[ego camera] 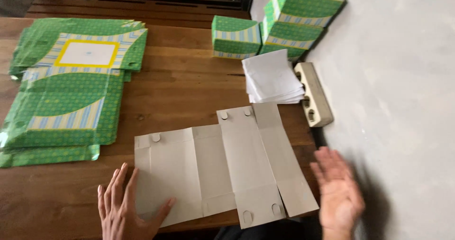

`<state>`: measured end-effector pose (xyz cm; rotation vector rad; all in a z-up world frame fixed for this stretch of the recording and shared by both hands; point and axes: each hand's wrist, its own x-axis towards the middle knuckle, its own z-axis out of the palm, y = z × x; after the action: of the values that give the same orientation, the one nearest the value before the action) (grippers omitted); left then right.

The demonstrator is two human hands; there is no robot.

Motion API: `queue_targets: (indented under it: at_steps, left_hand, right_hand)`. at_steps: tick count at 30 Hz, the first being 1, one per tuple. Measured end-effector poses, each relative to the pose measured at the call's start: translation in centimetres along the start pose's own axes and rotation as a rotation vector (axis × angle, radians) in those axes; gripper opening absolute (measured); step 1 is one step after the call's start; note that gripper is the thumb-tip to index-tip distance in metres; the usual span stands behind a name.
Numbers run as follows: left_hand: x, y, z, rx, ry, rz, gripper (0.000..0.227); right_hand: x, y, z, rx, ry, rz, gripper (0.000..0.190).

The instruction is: The person assembles a flat-packed cardboard box by folding along pre-scored lines and securing the side flaps with adhesive tabs. The person then folds the top flaps to complete the box.

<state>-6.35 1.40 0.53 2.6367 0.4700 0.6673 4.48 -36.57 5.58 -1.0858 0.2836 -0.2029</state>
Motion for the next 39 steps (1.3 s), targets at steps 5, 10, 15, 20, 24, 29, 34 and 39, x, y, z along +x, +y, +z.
queue_targets:
  at_steps: [5, 10, 15, 20, 24, 29, 34, 39]
  left_hand:
    - [-0.6, -0.7, -0.2, -0.069, 0.03, -0.011, 0.087]
    - [-0.3, -0.5, -0.3, -0.137, 0.026, -0.044, 0.083]
    - [0.6, 0.6, -2.4, -0.38, -0.022, -0.047, 0.068]
    - [2.1, 3.7, -6.1, -1.283, -0.034, -0.291, 0.067]
    - [2.5, 3.2, -3.1, -1.522, -0.064, -0.236, 0.084]
    - [4.1, 7.1, -3.3, -1.169, -0.474, 0.1, 0.049]
    - [2.3, 6.1, 1.9, -0.606, -0.415, 0.489, 0.039]
    - [4.1, 5.6, 1.4, -0.584, -0.45, 0.499, 0.037]
  right_hand:
    - [-2.3, 1.0, 1.8, -0.668, -0.104, -0.5, 0.026]
    - [-5.3, 3.8, 7.3, -0.895, -0.516, -0.369, 0.032]
    - [-6.4, 7.2, 9.4, -1.188, -0.791, -0.575, 0.046]
    - [-6.8, 7.6, 10.2, -1.33, -0.881, -0.594, 0.05]
    - [-6.6, 6.9, 10.2, -1.251, -0.867, -0.463, 0.051]
    - [-5.4, 7.2, 8.6, -0.664, -0.423, -0.143, 0.047]
    - [-4.2, 6.0, 8.0, -0.17, -0.247, -0.027, 0.045]
    - [-5.4, 5.0, 10.0, -0.816, -0.537, -0.515, 0.032]
